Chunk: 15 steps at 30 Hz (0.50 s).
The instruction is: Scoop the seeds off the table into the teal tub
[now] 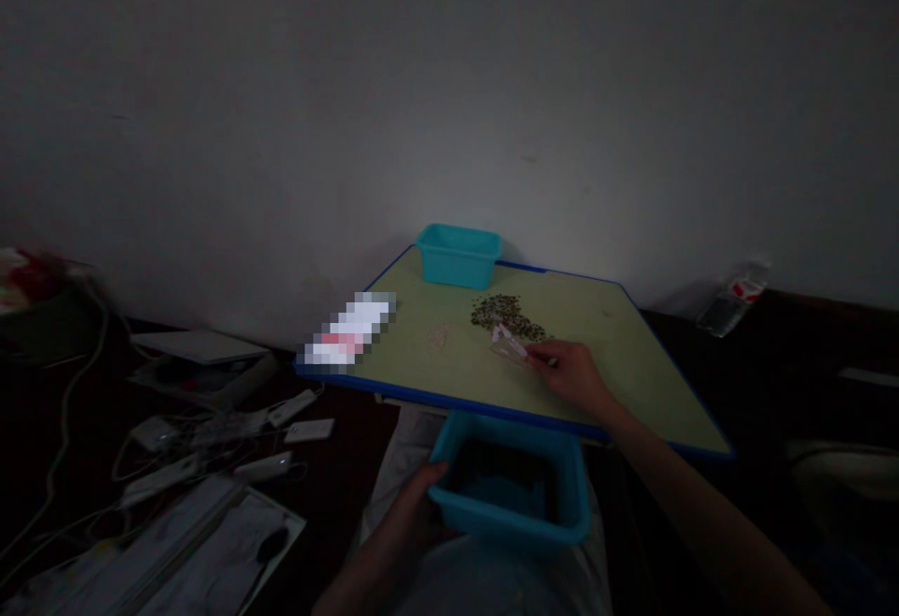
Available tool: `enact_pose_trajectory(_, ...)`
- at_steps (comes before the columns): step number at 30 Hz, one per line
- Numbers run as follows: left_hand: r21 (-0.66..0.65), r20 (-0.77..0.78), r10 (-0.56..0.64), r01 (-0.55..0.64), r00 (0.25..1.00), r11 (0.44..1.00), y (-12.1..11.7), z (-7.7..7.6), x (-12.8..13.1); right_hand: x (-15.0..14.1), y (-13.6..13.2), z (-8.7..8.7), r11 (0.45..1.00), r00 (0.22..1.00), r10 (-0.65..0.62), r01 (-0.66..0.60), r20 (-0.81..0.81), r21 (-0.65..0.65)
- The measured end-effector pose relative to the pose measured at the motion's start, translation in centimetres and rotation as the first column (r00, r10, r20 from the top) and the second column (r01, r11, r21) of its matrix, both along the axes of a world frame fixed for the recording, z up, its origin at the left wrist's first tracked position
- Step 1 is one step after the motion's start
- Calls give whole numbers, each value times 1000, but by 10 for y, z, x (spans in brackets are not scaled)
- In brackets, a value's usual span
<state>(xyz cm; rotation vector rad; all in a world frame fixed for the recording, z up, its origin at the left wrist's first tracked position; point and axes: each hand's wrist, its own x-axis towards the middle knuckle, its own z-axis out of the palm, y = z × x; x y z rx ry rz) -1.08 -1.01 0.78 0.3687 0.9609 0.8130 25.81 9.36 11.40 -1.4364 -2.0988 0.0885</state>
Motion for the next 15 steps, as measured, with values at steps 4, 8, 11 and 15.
enact_pose_trajectory(4,6,11,-12,12,1000,1000,-1,-3,-1,1,0,4,999,996,-34,32,-79,-20)
enact_pose_trajectory(8,-7,19,-16,16,1000,1000,2,-13,-2,31,-9,14,990,965,-135,121,-225,-73)
enact_pose_trajectory(11,-21,6,-20,21,1000,1000,5,-19,-2,68,-24,19,973,952,-149,93,-269,-209)
enact_pose_trajectory(15,-13,-26,-58,57,998,998,6,-18,-3,107,-41,20,890,907,-195,3,-374,-457)
